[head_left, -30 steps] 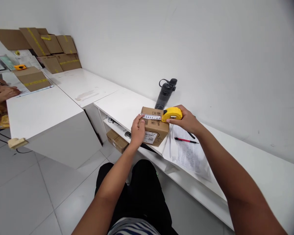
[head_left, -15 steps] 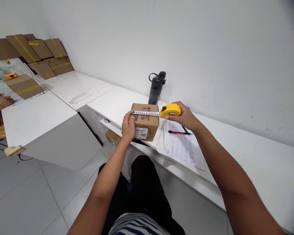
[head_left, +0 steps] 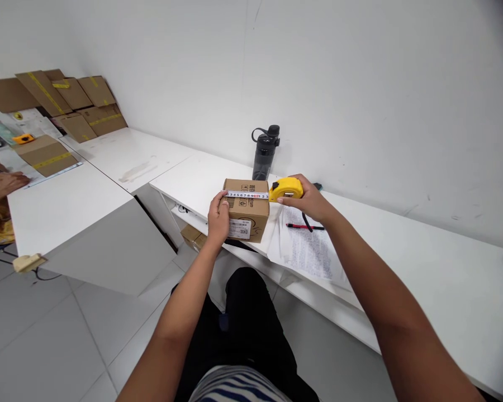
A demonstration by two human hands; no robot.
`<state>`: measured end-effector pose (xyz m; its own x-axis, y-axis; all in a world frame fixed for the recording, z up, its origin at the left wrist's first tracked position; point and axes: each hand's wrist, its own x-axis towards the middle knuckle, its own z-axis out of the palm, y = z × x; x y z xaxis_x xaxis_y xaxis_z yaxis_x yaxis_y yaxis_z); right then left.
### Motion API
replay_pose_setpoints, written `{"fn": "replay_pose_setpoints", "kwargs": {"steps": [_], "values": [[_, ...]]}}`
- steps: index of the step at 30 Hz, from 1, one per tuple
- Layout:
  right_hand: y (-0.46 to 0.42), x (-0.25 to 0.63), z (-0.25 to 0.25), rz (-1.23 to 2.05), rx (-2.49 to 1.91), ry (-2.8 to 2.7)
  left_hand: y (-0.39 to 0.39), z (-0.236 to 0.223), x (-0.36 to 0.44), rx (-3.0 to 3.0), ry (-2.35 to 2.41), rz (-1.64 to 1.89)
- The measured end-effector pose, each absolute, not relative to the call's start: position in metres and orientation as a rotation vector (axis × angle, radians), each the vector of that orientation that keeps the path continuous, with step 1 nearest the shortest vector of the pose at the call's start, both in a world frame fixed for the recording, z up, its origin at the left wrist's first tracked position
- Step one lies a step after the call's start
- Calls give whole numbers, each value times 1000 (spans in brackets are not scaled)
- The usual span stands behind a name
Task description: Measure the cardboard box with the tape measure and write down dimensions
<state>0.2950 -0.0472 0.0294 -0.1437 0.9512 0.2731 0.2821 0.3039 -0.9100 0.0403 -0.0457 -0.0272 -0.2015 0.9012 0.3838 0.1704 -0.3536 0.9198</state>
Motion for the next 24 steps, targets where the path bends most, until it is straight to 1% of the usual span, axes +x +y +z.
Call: {"fn": "replay_pose_setpoints", "kwargs": {"steps": [5,24], "values": [[-53,292,30,926,-1152,-1612,-48,-25,40,1477,1273,1604],[-54,286,25,864,-1134,-1535,-51,-24,39,1490,1240,1620]]}}
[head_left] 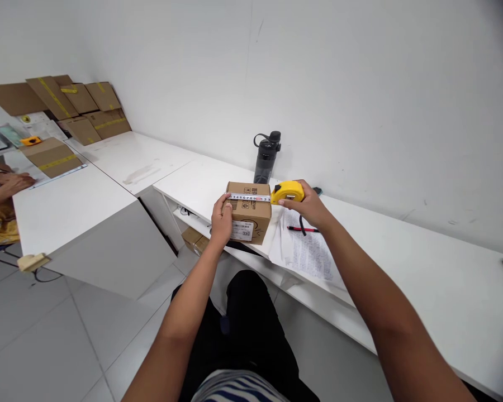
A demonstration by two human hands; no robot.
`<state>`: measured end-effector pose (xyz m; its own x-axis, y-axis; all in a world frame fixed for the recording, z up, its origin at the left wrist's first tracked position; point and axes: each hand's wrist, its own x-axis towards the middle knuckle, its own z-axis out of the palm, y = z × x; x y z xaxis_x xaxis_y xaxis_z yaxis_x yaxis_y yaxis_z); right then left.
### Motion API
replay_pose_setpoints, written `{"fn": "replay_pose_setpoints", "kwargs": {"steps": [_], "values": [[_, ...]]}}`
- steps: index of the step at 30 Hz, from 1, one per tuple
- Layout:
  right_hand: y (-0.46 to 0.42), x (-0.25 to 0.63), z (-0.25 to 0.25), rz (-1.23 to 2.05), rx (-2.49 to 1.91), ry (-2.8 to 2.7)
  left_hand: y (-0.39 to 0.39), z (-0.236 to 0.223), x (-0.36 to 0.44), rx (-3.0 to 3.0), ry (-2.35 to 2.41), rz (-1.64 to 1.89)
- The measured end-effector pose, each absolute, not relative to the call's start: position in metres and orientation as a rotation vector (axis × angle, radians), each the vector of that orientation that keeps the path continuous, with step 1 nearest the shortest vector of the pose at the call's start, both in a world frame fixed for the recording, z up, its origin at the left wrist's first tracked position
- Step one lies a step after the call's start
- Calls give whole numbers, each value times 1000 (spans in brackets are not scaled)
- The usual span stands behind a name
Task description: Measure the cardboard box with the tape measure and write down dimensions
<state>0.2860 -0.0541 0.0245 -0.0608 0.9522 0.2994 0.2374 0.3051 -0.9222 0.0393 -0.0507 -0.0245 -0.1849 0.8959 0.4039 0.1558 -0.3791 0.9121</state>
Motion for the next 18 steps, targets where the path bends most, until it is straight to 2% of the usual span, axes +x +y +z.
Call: {"fn": "replay_pose_setpoints", "kwargs": {"steps": [13,18], "values": [[-57,253,46,735,-1082,-1484,-53,-26,40,1339,1289,1608],[-88,269,37,587,-1095,-1249,-50,-28,41,1333,1318,1581]]}}
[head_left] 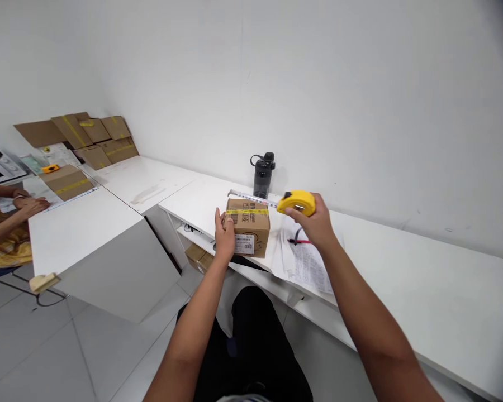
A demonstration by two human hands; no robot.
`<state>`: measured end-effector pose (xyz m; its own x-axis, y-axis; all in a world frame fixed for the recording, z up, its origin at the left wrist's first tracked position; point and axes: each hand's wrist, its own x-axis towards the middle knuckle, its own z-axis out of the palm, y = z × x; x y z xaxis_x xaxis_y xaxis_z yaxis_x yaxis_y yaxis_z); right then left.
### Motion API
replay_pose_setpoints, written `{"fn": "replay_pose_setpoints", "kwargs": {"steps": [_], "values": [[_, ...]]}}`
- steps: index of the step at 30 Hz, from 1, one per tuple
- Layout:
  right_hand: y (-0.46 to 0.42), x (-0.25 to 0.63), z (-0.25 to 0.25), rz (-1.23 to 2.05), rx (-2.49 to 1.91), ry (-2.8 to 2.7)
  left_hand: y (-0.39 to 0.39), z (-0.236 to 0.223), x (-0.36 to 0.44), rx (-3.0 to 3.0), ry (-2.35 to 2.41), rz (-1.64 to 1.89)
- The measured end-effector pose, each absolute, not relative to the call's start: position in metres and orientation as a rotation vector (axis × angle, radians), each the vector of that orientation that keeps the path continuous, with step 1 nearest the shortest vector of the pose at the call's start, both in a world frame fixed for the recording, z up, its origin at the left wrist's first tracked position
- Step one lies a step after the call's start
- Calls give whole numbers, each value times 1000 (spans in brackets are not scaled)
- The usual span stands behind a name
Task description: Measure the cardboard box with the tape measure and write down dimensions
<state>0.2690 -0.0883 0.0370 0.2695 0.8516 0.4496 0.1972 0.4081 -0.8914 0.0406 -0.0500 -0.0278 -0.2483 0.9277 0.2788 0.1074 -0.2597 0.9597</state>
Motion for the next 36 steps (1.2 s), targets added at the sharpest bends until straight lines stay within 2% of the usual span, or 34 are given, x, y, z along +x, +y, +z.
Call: {"fn": "replay_pose_setpoints", "kwargs": {"steps": [4,7,9,11,15,18,22,29,36], "values": [[-146,289,5,567,-1069,-932,-51,-17,42,1413,1412,1652],[-198,290,-32,745,-1004,-712,-77,-2,45,1670,1420,1855],[-231,283,-61,903,-988,-603,-107,6,47,1892,1214,1861],[-261,270,-88,1067,-980,-488,-140,11,49,2000,951,1759],[-300,245,-119,1306,-936,-351,-185,16,55,2140,581,1122],[-305,237,-122,1425,-914,-350,-195,11,62,2126,528,786],[-296,245,-119,1504,-898,-334,-192,4,60,2210,569,674],[-285,255,-107,1545,-883,-437,-191,4,54,2150,645,811],[-282,250,-101,1582,-921,-437,-195,-15,61,2136,558,756]]}}
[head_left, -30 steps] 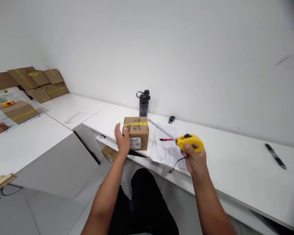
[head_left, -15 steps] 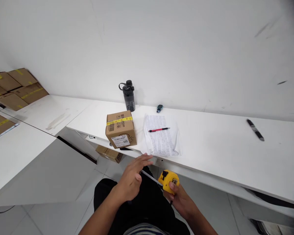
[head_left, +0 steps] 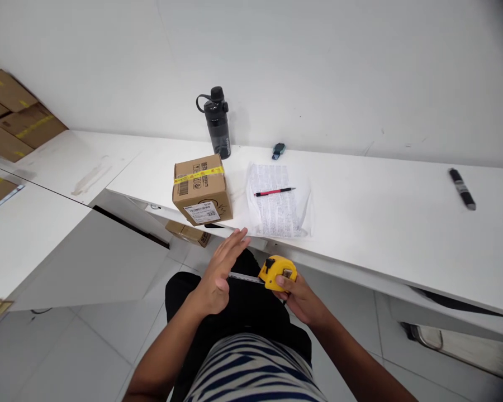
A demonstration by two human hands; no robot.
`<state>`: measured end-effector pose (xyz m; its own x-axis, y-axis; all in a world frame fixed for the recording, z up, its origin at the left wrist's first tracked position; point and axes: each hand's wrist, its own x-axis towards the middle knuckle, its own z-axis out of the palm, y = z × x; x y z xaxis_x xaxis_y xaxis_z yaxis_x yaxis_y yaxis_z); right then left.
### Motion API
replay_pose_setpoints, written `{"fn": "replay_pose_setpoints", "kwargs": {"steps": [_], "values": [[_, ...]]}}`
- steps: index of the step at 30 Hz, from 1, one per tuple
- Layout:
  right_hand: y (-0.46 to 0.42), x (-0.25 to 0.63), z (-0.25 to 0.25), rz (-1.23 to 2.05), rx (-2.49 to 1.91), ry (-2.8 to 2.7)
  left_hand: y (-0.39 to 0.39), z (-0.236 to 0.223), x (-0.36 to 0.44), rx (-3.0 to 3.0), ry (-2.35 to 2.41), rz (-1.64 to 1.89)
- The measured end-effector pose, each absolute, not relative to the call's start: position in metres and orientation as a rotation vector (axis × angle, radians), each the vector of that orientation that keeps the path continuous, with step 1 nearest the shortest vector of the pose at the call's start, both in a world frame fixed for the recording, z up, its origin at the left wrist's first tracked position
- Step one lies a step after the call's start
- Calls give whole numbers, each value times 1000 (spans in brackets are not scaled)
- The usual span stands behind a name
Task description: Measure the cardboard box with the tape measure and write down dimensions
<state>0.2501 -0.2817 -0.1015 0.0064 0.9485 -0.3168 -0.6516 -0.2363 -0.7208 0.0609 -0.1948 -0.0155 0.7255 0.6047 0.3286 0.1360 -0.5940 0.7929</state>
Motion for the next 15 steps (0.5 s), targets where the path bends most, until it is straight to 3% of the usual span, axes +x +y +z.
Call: {"fn": "replay_pose_setpoints", "kwargs": {"steps": [15], "values": [[-273,215,-96,1613,-935,-388,-208,-51,73,1911,624,921]]}}
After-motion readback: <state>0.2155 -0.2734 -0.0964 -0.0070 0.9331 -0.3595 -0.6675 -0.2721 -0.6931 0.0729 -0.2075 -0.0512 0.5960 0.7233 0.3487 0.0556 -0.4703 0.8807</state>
